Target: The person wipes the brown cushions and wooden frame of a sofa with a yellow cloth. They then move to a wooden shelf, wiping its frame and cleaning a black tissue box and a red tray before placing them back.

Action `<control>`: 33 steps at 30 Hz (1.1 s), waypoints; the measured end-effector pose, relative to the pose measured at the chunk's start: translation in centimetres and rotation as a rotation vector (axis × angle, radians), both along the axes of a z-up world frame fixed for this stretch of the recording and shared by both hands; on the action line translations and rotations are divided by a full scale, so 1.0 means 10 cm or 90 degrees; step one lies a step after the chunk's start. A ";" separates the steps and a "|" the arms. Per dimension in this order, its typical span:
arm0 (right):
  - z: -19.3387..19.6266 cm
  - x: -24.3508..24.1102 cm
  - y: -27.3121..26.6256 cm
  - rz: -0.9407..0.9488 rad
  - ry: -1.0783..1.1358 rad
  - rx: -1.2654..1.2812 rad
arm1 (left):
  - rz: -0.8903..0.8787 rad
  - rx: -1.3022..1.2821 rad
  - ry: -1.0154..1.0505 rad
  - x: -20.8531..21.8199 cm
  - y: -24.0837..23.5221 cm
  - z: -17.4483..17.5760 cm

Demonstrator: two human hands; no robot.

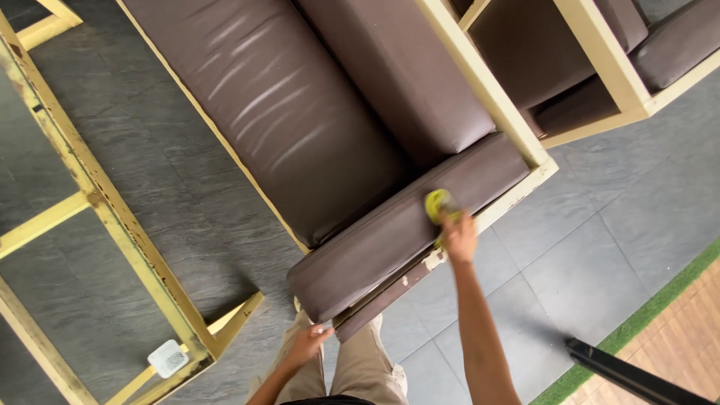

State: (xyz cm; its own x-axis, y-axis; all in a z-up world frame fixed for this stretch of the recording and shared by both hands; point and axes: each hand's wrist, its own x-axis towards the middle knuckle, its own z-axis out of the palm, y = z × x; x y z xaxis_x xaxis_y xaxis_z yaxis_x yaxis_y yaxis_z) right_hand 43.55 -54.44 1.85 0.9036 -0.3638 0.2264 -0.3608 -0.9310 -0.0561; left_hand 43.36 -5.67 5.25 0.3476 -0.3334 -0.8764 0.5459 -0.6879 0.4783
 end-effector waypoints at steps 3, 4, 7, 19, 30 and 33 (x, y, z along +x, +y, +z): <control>-0.16 0.09 -1.20 -0.181 -0.032 -0.009 | 0.016 0.191 -0.092 0.03 0.08 -0.32; -0.24 0.12 -1.36 -0.177 -0.029 -0.013 | 0.020 0.188 -0.089 0.08 0.06 -0.31; -0.49 -0.05 -1.39 -0.111 -0.073 -0.099 | 0.159 0.144 -0.193 0.10 -0.12 -0.10; 0.38 -0.41 1.04 0.644 -0.106 0.409 | 0.124 0.361 -0.143 0.10 -0.35 -0.25; -0.58 -0.19 -3.66 -0.259 -0.108 0.104 | 0.121 0.414 -0.121 0.14 -0.46 -0.15; -0.12 0.17 -2.85 -0.173 -0.122 -0.129 | 0.124 0.440 -0.158 0.25 -0.30 -0.27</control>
State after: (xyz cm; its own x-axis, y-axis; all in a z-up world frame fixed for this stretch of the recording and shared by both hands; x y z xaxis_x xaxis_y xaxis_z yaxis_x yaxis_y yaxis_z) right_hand 45.23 -82.99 0.62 0.7144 -0.5147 0.4741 -0.5969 -0.8018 0.0288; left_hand 45.85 -8.64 2.59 0.5577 0.3501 -0.7526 0.6208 -0.7778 0.0982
